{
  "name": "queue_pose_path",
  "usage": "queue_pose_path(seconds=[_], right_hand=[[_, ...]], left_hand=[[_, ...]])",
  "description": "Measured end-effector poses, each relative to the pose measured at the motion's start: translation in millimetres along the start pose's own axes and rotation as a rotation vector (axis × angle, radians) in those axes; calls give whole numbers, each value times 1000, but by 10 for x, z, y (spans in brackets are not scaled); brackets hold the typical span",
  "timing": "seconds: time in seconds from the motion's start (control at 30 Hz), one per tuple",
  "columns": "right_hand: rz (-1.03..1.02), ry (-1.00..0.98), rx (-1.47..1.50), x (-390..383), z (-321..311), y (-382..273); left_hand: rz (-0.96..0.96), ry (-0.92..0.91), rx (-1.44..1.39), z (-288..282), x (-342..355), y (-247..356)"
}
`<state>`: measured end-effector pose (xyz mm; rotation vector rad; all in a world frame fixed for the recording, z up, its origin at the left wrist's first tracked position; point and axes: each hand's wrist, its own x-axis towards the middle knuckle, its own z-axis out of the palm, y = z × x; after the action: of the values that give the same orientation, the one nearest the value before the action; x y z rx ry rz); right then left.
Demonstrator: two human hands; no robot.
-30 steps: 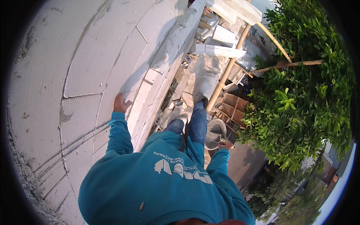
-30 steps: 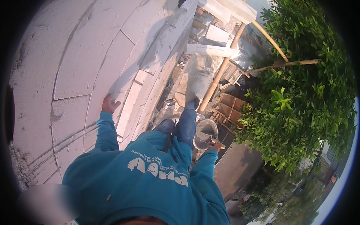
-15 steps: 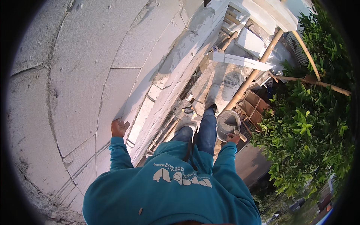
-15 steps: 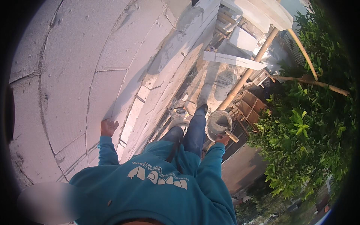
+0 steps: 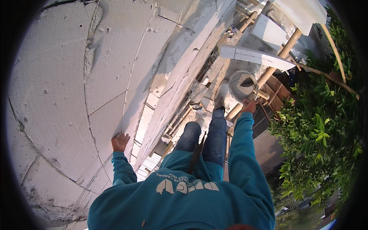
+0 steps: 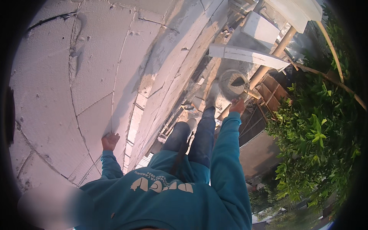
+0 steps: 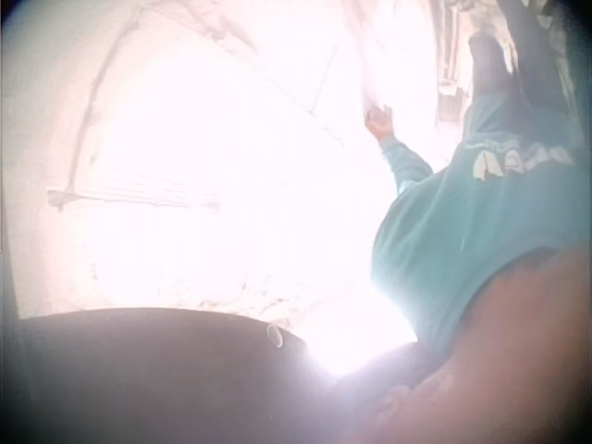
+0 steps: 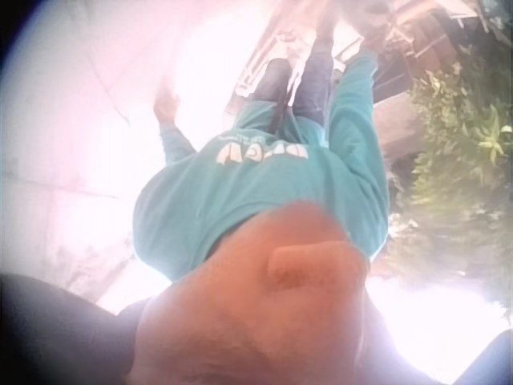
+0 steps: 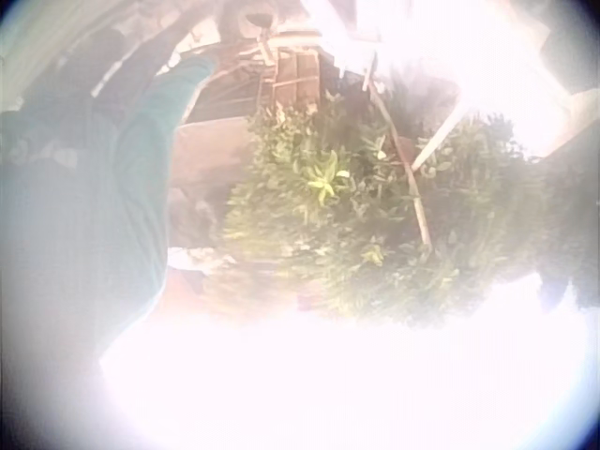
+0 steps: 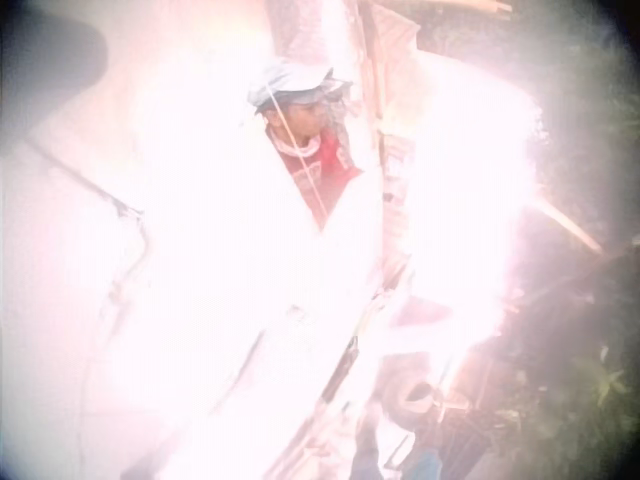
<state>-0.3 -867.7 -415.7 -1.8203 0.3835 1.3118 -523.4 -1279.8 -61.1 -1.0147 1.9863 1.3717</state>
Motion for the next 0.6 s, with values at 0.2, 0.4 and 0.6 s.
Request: queue_pose_path(seconds=[0.2,0.4,0.6], right_hand=[[9,-156,-21,313,587,129],[-30,-238,-305,788,902,282],[59,-376,-713,485,1237,71]], left_hand=[[36,50,11,60,-175,-75],[94,10,12,34,-23,-102],[96,8,-73,-190,155,-240]])
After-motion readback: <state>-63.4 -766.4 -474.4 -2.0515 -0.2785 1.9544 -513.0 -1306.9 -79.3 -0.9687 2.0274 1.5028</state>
